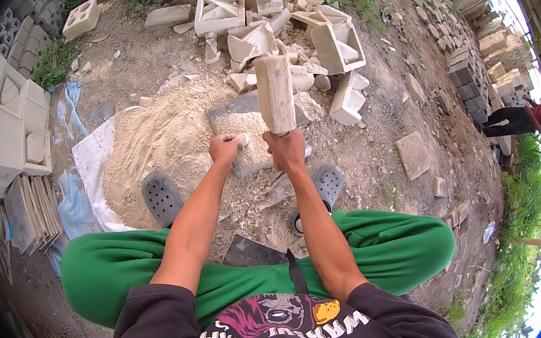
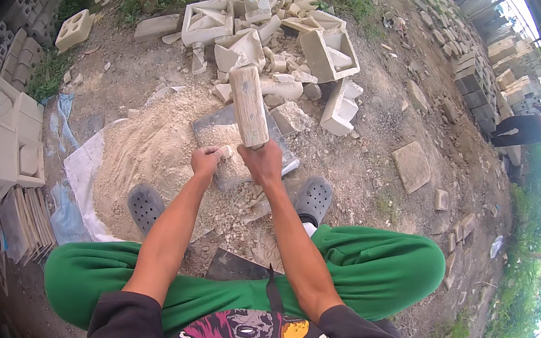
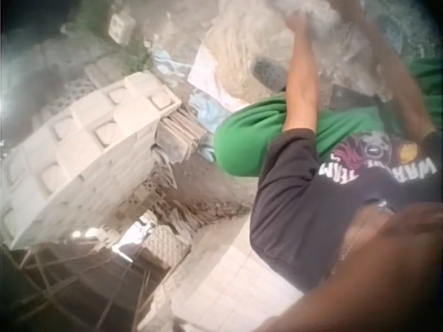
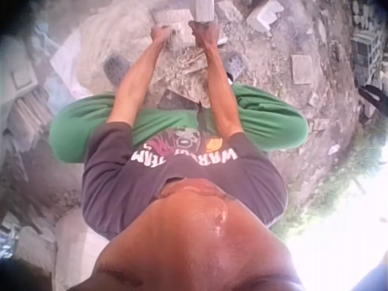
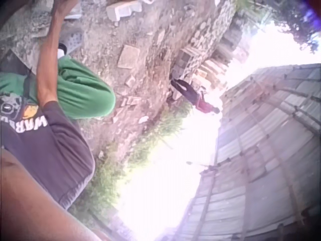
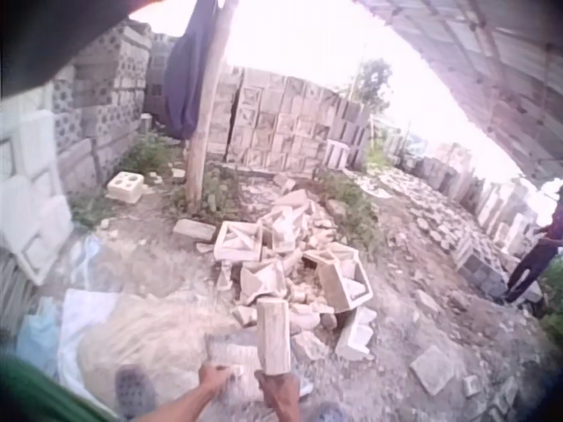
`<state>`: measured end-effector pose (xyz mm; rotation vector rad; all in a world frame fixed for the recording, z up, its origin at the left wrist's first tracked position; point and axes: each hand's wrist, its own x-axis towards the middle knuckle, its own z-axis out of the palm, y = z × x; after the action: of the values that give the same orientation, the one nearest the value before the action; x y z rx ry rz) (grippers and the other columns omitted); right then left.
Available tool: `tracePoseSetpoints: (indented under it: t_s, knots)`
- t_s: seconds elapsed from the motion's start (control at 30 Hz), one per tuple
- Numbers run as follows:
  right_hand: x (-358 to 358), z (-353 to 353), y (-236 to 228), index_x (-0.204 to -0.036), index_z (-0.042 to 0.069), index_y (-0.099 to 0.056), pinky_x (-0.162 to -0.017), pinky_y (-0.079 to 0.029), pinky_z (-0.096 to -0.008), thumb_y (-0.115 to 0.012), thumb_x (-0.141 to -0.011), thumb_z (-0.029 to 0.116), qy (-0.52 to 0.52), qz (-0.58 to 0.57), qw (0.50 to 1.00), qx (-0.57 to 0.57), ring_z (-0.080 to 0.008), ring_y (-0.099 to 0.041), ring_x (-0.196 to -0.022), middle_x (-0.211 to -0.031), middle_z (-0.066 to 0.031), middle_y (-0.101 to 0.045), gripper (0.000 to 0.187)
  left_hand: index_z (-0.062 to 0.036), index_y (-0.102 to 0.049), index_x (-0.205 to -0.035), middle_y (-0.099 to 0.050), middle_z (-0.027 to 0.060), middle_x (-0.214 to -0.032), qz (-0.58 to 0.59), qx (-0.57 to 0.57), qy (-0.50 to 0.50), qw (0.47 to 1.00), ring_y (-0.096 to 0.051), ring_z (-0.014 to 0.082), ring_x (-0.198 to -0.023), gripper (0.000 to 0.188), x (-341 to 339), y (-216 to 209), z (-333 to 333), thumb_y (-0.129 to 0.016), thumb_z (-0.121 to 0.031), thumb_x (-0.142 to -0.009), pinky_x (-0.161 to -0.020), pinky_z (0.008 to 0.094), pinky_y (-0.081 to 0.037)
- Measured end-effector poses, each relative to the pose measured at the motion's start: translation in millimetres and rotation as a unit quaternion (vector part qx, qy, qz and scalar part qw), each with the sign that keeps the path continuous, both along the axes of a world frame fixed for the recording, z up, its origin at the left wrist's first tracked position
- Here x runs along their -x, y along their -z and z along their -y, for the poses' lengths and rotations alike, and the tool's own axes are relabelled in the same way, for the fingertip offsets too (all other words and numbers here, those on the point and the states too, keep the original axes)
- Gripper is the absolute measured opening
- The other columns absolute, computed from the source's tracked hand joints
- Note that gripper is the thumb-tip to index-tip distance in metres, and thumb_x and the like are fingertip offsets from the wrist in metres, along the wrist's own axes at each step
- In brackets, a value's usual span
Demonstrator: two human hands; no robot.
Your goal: The person shapes concrete blocks by striking them with a wooden mallet and using a metal plate to smooth or scrape away excess material while sitting on the ground.
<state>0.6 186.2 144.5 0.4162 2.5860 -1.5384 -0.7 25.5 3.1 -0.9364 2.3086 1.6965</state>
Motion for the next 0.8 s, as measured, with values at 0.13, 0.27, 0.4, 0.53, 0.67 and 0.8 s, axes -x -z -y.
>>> tracePoseSetpoints:
  t_s: [0.13,0.27,0.4,0.53,0.67,0.8]
  knots:
    - [0.1,17.0,-19.8,-0.08,-0.004,-0.066,-0.063,-0.053,-0.0368,-0.073,-0.077,0.021,-0.032,-0.179,0.977,0.109,-0.0242,-0.069,-0.066,-0.073,-0.0145,-0.07,0.027,-0.0013,-0.076,-0.089,-0.074,0.0071,-0.081,0.03,-0.006,-0.021,0.999,-0.066,0.014,-0.068,0.016,0.9,5.6,5.8,-0.079,-0.015,-0.082,-0.066,0.03,-0.053]
    - [-32.9,13.0,62.9,-0.086,-0.003,-0.069,-0.062,-0.054,-0.0368,-0.077,-0.075,0.027,-0.027,-0.144,0.987,-0.07,-0.0224,-0.069,-0.065,-0.077,-0.0125,-0.071,0.032,-0.0032,-0.077,-0.09,-0.075,0.0068,-0.082,0.038,-0.023,-0.007,0.999,-0.068,0.0148,-0.069,0.014,4.8,-5.1,-4.5,-0.079,-0.015,-0.082,-0.067,0.0304,-0.054]
    - [-61.7,7.8,95.3,-0.085,-0.001,-0.072,-0.057,-0.054,-0.036,-0.078,-0.075,0.029,0.024,0.131,0.989,0.059,-0.0209,-0.069,-0.059,-0.071,-0.0116,-0.07,0.033,-0.0094,-0.08,-0.091,-0.077,0.0095,-0.088,0.042,0.023,-0.019,0.999,-0.072,0.0192,-0.076,0.018,1.7,3.0,6.6,-0.082,-0.022,-0.078,-0.074,0.0344,-0.056]
    - [-21.2,-10.4,60.5,-0.087,-0.004,-0.07,-0.063,-0.052,-0.0408,-0.076,-0.072,0.025,-0.013,0.093,0.995,-0.012,-0.0255,-0.068,-0.063,-0.069,-0.0169,-0.069,0.033,-0.0071,-0.08,-0.091,-0.076,0.0075,-0.081,0.038,0.003,-0.009,0.999,-0.069,0.0155,-0.069,0.016,1.3,-5.1,-2.8,-0.08,-0.017,-0.079,-0.067,0.0311,-0.054]
    - [7.8,12.0,-7.7,-0.085,-0.004,-0.068,-0.062,-0.052,-0.0389,-0.075,-0.074,0.022,-0.025,-0.03,0.999,0.017,-0.0242,-0.068,-0.063,-0.07,-0.0159,-0.069,0.029,-0.0021,-0.079,-0.091,-0.072,0.0057,-0.074,0.017,-0.008,-0.029,0.999,-0.064,0.0106,-0.062,0.016,-2.3,4.5,7.3,-0.079,-0.015,-0.081,-0.058,0.0275,-0.051]
    - [-10.4,8.5,25.8,-0.085,-0.002,-0.067,-0.066,-0.053,-0.0381,-0.076,-0.075,0.022,-0.031,-0.127,0.989,0.07,-0.0281,-0.07,-0.07,-0.073,-0.0163,-0.069,0.028,-0.0071,-0.08,-0.089,-0.076,0.0075,-0.082,0.045,-0.067,-0.03,0.996,-0.071,0.0172,-0.073,0.013,1.4,-12.5,-3.5,-0.079,-0.017,-0.081,-0.07,0.0318,-0.055]
